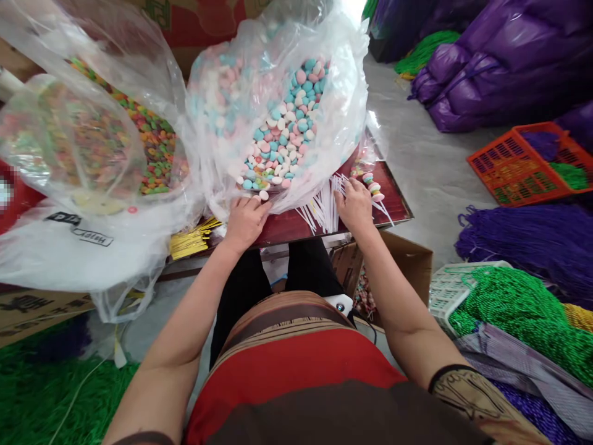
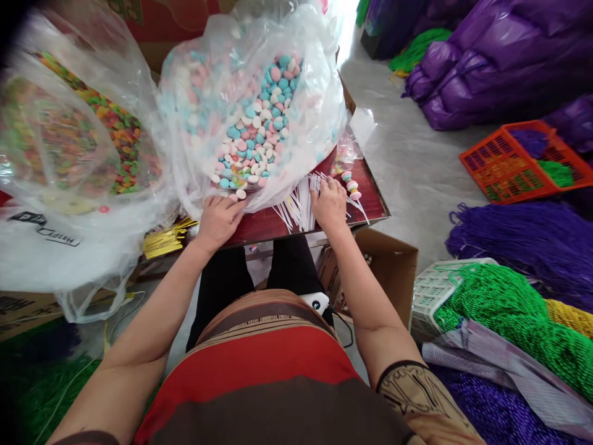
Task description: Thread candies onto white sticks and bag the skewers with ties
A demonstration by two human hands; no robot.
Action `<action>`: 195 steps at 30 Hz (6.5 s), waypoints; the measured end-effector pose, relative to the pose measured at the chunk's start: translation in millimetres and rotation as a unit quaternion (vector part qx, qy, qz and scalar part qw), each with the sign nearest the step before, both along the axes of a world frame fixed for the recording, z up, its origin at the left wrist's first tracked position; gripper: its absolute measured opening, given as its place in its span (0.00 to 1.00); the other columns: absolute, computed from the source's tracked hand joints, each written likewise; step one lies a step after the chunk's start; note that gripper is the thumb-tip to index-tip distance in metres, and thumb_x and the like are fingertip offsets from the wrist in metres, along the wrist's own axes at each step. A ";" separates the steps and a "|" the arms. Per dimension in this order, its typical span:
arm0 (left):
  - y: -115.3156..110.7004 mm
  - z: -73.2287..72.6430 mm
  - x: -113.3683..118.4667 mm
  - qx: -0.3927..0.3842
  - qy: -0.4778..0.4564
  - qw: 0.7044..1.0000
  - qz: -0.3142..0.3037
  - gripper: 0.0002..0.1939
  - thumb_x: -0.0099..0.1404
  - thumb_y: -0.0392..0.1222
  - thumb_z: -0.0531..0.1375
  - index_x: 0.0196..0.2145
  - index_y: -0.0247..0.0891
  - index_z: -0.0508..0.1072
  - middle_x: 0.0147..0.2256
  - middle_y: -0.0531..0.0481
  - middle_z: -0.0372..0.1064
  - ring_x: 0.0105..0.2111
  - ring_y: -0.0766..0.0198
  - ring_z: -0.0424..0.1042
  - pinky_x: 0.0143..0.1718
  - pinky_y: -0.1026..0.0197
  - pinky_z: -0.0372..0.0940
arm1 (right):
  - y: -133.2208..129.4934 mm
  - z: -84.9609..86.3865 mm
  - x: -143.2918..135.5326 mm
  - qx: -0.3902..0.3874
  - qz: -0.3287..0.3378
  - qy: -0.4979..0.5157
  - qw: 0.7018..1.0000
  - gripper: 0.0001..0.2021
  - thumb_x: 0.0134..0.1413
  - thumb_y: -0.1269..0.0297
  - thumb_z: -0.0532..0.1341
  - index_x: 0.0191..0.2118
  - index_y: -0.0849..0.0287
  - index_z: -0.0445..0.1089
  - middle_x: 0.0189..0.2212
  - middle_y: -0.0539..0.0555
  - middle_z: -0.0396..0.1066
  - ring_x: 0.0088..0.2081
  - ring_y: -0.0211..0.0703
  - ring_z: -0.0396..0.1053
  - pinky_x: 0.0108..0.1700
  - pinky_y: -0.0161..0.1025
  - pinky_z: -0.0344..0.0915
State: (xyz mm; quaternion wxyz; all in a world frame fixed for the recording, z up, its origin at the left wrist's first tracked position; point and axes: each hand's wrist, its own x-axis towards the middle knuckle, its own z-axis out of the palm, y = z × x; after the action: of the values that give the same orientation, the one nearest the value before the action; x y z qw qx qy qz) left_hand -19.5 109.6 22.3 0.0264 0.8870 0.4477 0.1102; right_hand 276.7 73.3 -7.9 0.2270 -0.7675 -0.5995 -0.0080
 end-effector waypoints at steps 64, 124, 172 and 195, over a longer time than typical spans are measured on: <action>7.1 19.8 9.3 -0.293 -0.572 0.737 0.209 0.09 0.69 0.46 0.61 0.41 0.40 0.75 0.31 0.50 0.79 0.33 0.63 0.78 0.33 0.62 0.68 | 116.7 69.5 -109.5 -0.130 0.116 0.044 0.984 0.13 0.63 0.61 0.62 0.45 0.65 0.79 0.45 0.68 0.77 0.52 0.65 0.74 0.54 0.58 0.68; -37.8 32.2 24.5 -0.321 -0.662 0.660 0.152 0.21 0.57 0.54 0.73 0.44 0.40 0.81 0.34 0.51 0.81 0.33 0.65 0.77 0.42 0.61 0.73 | -57.3 88.7 -110.2 -0.204 0.196 0.557 0.781 0.22 0.63 0.49 0.59 0.50 0.60 0.78 0.18 0.45 0.67 0.15 0.31 0.53 0.19 0.33 0.47; -16.7 21.3 11.9 -0.160 -0.442 0.880 0.072 0.17 0.68 0.35 0.55 0.48 0.41 0.82 0.47 0.47 0.80 0.48 0.58 0.78 0.56 0.57 0.69 | -43.0 53.2 -116.6 -0.098 0.151 0.512 0.840 0.20 0.62 0.41 0.60 0.35 0.54 0.72 0.17 0.46 0.60 0.20 0.37 0.56 0.25 0.37 0.51; 56.6 22.1 22.1 -0.088 -0.005 0.989 0.119 0.14 0.72 0.35 0.53 0.50 0.37 0.74 0.55 0.38 0.70 0.55 0.51 0.71 0.54 0.55 0.64 | -43.1 50.3 -105.9 -0.079 0.120 0.618 0.773 0.25 0.57 0.38 0.64 0.39 0.58 0.74 0.17 0.43 0.59 0.17 0.30 0.49 0.19 0.33 0.43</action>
State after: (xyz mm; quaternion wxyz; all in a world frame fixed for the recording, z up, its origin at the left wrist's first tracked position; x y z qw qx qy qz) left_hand 2.7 166.2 44.4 0.0928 0.8210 0.5580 0.0769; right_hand 170.8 30.3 42.4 0.4861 -0.5439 -0.4158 0.5431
